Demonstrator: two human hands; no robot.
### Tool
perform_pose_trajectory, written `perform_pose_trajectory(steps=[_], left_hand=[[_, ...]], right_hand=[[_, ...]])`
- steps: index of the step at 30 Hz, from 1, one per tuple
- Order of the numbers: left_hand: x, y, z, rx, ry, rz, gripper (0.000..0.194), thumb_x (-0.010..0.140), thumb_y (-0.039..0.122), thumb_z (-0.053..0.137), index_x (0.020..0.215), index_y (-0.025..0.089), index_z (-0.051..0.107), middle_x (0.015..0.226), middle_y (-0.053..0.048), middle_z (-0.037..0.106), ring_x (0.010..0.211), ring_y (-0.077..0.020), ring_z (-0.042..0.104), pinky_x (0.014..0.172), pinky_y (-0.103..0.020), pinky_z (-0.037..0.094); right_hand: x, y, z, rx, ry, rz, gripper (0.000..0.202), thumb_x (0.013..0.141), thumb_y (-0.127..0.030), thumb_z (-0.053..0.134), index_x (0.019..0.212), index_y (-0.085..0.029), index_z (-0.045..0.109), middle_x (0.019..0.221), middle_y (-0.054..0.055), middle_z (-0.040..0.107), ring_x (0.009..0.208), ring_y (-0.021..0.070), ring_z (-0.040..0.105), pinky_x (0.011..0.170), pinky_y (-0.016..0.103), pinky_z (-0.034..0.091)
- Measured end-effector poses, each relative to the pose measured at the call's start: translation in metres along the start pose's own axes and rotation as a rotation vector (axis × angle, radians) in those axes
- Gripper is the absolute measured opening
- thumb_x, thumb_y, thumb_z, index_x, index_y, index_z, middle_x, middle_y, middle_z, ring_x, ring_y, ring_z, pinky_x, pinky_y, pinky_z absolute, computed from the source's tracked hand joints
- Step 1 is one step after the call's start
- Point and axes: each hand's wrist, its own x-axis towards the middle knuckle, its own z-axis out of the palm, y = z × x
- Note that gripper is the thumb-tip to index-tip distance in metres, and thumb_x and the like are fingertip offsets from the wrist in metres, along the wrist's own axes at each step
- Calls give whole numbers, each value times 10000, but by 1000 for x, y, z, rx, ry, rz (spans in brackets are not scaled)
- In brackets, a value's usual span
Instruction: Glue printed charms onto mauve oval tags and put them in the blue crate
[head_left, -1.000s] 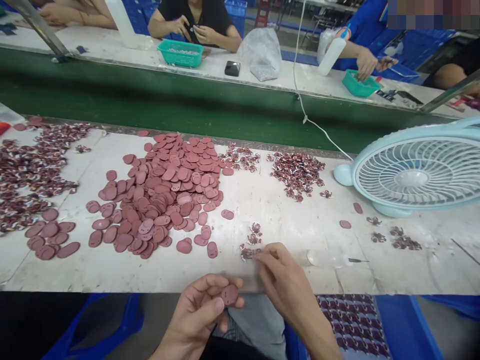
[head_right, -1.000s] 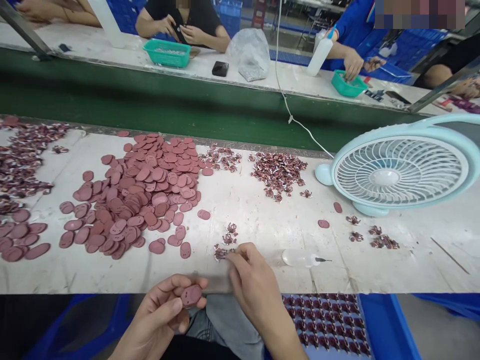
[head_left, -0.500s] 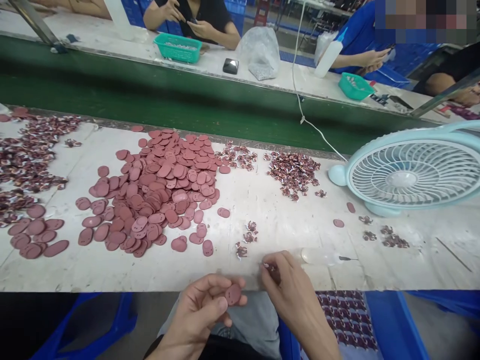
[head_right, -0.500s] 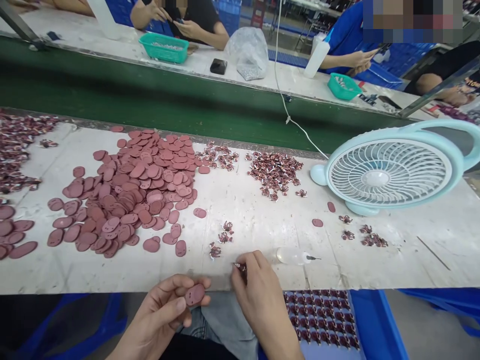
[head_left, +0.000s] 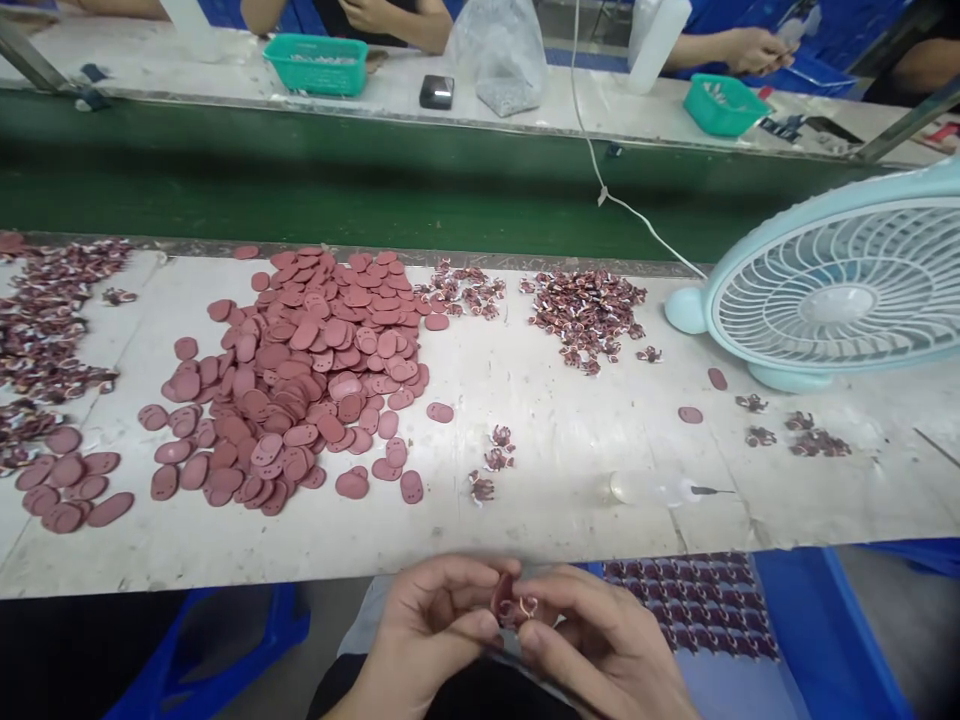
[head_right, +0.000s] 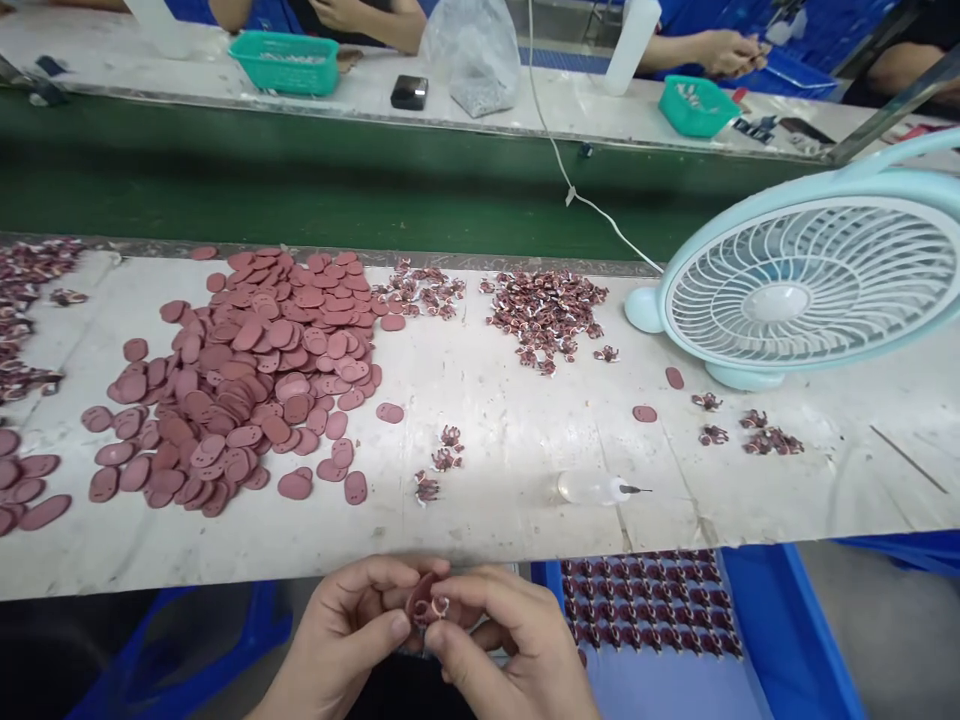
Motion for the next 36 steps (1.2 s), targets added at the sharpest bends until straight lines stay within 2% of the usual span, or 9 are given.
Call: perform_pose_trajectory(steps=[3,5,12,20,25,29,33,35,36], left_hand=[[1,-2,-2,8,-36,-3,212,708,256,956,867,221,819,1095,-75,851,867,-199,781,692,-245,610],[3,-2,-4,17,-54,-2,195,712,233,951,849,216,813,1100,-80,850,884,-201,781,718,-250,608],[8,-5,-8,114,-80,19,77,760,229,912,772,213,837,1087,-72,852,932,-224,788,813,-288,614],[7,-11,-5,181,-27,89,91,743,293,927,734,234,858,1023,-84,868,1010,-272,795,902,-331,618],[8,-11,-6,168,-28,112,62,759,269,913,753,249,855,1048,-77,865,987,-266,806,900,-346,635],[7,-18,-1,151,-11,162,69,753,272,920,747,253,853,1033,-69,866,961,-246,808,864,-305,638],[2,-18,0,192,-56,197,191,727,371,937,888,295,867,1216,-84,826,1042,-285,796,749,-269,649],[2,-4,-10,348,-107,307,259,775,379,900,1024,331,848,1277,-78,803,1035,-289,801,670,-255,651],[4,8,-18,493,-119,405,262,814,343,870,1074,344,832,1261,-67,810,1021,-275,804,676,-254,655]], right_hand=[[0,0,3,39,102,20,88,885,-303,767,950,-345,808,757,-27,780,566,128,725,539,185,613],[1,-2,3,32,112,12,76,882,-310,766,941,-334,808,750,-24,783,551,126,721,525,181,610],[7,-10,-2,-134,147,-152,113,828,-246,799,900,-333,809,774,-30,822,596,120,745,528,130,596],[4,-1,0,-16,133,-10,86,834,-253,814,899,-311,815,839,-10,823,724,167,781,633,197,640],[4,4,2,17,179,-58,67,833,-257,813,878,-306,814,808,4,817,682,185,774,587,220,641],[5,4,8,47,218,-83,63,838,-267,803,871,-320,809,785,1,798,639,160,746,558,199,621],[-5,7,7,304,332,-4,45,822,-341,819,824,-305,792,709,1,727,600,158,702,556,231,603],[-17,16,-4,419,358,25,103,817,-388,820,818,-289,790,688,13,694,564,172,684,535,272,597],[-24,23,-13,439,366,0,123,813,-400,818,812,-280,792,672,22,678,537,179,671,506,287,587]])
